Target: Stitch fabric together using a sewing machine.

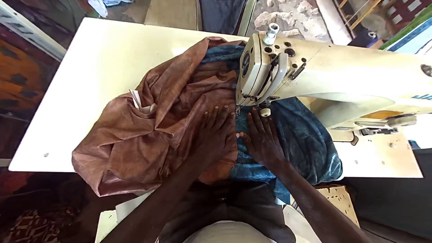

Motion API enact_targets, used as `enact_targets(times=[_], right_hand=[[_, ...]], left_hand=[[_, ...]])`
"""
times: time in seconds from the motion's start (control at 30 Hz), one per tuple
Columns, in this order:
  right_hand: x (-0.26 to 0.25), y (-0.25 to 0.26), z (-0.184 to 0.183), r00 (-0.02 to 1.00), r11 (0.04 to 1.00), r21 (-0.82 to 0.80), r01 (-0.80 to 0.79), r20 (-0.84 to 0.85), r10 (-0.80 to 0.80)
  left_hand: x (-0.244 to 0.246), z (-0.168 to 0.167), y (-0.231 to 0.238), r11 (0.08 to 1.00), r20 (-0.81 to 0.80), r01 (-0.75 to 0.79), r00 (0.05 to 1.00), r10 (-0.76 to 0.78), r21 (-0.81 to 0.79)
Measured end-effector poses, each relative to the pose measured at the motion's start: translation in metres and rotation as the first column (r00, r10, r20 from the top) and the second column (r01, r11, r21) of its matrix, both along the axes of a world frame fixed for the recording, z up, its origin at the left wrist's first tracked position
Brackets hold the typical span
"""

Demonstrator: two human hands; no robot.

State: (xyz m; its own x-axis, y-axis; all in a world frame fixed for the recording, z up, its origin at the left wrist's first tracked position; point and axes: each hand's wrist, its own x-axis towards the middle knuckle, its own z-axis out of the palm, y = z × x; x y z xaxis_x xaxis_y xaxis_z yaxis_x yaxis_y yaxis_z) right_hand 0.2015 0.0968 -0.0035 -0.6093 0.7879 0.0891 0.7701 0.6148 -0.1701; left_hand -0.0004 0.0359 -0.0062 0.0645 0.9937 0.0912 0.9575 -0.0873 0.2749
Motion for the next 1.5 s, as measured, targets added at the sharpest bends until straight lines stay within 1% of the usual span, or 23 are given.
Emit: enact_targets(times=[0.17, 0.27, 0.57, 0.7, 0.87, 1.03, 1.37, 1.5], right_hand=[[-0.002, 0.001, 0.004, 1.0, 1.0, -0.005, 0.0, 0.013, 0.0], [-0.002, 0.003, 0.004, 1.0, 1.0, -0.006, 0.001, 0.019, -0.001], [-0.002, 0.006, 0.002, 1.0, 1.0, 0.019, -0.007, 0.006, 0.007], [-0.003, 0.012, 0.001, 1.0, 1.0, 0.006, -0.003, 0.004, 0.003], [-0.005, 0.02, 0.001, 1.0, 1.0, 0.016, -0.012, 0.019, 0.012], [-0.009, 0.025, 0.003, 1.0, 1.0, -0.017, 0.006, 0.028, -0.005], [-0.015, 0.042, 0.003, 0.999, 1.0, -0.01, 0.02, 0.043, -0.02], [-0.016, 0.051, 0.0, 1.0, 1.0, 0.007, -0.001, 0.025, 0.001]], left_hand=[[0.0, 0.007, -0.001, 1.0, -0.002, 0.008, 1.0, -0.008, -0.015], [-0.001, 0.003, 0.001, 1.0, 0.001, 0.005, 1.0, -0.005, 0.005], [-0.001, 0.004, 0.004, 1.0, -0.021, 0.007, 1.0, -0.007, -0.002], [-0.002, 0.004, 0.011, 1.0, 0.002, -0.005, 1.0, 0.005, -0.02], [-0.005, 0.002, 0.018, 1.0, -0.008, 0.005, 1.0, -0.005, 0.006], [-0.009, 0.001, 0.024, 0.999, -0.004, 0.013, 1.0, -0.013, 0.035], [-0.014, 0.006, 0.039, 1.0, -0.032, 0.006, 0.999, -0.006, 0.023], [-0.016, 0.008, 0.046, 1.0, -0.033, 0.004, 0.999, -0.003, 0.025]])
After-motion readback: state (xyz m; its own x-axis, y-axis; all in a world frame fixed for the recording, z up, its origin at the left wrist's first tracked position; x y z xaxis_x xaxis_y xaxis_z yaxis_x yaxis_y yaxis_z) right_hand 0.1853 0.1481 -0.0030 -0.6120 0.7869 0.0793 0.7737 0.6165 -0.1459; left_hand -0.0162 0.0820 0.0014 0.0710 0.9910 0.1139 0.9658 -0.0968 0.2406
